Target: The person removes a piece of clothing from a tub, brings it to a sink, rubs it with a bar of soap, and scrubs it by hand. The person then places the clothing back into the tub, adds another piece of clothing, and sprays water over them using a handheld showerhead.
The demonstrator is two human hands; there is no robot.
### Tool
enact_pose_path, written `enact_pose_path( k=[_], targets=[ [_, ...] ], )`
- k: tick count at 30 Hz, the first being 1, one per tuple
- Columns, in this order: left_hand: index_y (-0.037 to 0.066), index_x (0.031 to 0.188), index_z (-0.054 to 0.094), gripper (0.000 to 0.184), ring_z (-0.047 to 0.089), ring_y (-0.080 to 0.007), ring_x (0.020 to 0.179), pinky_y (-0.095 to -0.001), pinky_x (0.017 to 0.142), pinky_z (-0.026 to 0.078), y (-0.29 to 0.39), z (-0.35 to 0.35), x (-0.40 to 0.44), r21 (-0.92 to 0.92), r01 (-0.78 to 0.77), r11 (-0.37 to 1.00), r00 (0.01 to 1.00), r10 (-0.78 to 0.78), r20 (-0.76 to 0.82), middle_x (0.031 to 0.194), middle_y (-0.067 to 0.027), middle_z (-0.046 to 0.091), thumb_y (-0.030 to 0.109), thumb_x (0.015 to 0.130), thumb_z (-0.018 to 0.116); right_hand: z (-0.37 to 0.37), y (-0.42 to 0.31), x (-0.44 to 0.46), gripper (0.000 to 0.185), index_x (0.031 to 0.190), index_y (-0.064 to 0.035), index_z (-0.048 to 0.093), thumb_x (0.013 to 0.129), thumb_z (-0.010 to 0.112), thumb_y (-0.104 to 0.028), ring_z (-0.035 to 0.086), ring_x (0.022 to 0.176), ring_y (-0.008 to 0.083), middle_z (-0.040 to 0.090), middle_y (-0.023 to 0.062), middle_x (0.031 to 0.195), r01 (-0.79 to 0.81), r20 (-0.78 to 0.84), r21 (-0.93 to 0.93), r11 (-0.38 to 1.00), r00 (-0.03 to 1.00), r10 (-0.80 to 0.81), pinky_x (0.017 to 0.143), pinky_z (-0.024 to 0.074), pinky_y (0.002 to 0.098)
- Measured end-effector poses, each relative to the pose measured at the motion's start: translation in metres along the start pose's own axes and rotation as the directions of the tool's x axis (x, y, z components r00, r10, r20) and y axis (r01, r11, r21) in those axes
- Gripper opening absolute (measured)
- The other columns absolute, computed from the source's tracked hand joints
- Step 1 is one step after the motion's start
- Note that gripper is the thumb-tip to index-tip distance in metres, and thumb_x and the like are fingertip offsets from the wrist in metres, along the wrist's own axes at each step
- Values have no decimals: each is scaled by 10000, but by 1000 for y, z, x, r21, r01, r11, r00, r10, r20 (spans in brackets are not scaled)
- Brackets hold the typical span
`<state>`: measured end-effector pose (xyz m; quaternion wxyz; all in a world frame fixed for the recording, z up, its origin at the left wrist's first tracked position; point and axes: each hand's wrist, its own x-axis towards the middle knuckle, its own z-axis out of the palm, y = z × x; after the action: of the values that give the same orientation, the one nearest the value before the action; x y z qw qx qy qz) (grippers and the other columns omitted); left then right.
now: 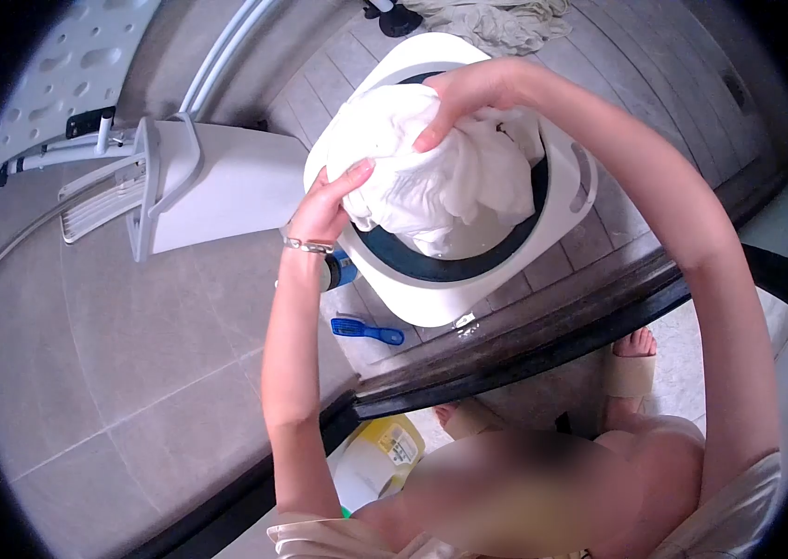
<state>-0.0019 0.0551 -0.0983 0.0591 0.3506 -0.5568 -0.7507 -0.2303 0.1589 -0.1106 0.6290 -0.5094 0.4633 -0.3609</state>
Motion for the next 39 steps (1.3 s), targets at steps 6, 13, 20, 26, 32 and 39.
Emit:
enact_pose_path(
  k=[6,13,20,26,32,39],
  targets=[
    [18,1265,367,650,458,-222,1128,-339,944,376,-21,29,9,-322,-234,917,970,199,-139,1230,-87,467,502,842,462,22,15,21,528,1055,27,541,698,673,-339,566,914,218,592,159,966,54,-296,81,995,955,-28,797,424,309],
    [104,858,562,361,512,-85,727,-249,596,414,-61,34,44,-327,-514,793,857,454,-244,779,6,519,422,905,398,130,12,23,442,736,-26,648,713,629,-467,593,529,257,582,169,609,154,-633,-665,731,403,-661,546,458,339],
    [89,1024,520,379,553,-172,907,-305,792,438,-67,69,62,-592,-177,786,967,26,-254,965,-40,571,423,875,416,73,32,50,458,585,-45,613,770,553,-459,562,459,282,548,152,511,-174,-716,-675,717,390,-579,479,448,358],
    [76,1037,511,469,519,-234,959,-360,838,418,-48,81,44,-517,-76,852,959,-80,-273,1019,-98,545,482,848,374,51,46,64,366,587,-60,618,741,607,-392,574,475,253,551,124,509,-174,-626,-769,615,397,-671,490,456,336],
    [64,1018,544,248,569,-188,869,-336,741,463,-53,58,48,-605,-32,795,975,-109,-196,982,-71,591,202,833,452,88,36,50,348,593,-75,617,769,581,-373,576,480,271,548,133,510,-35,-505,-829,558,476,-720,469,457,345],
    [56,1080,508,292,550,-203,930,-331,803,450,-110,4,69,-595,-96,798,981,178,82,1036,-78,568,247,908,371,102,18,33,360,585,-61,606,795,554,-350,583,504,262,547,143,519,74,-381,-876,476,499,-779,515,466,358]
  ],
)
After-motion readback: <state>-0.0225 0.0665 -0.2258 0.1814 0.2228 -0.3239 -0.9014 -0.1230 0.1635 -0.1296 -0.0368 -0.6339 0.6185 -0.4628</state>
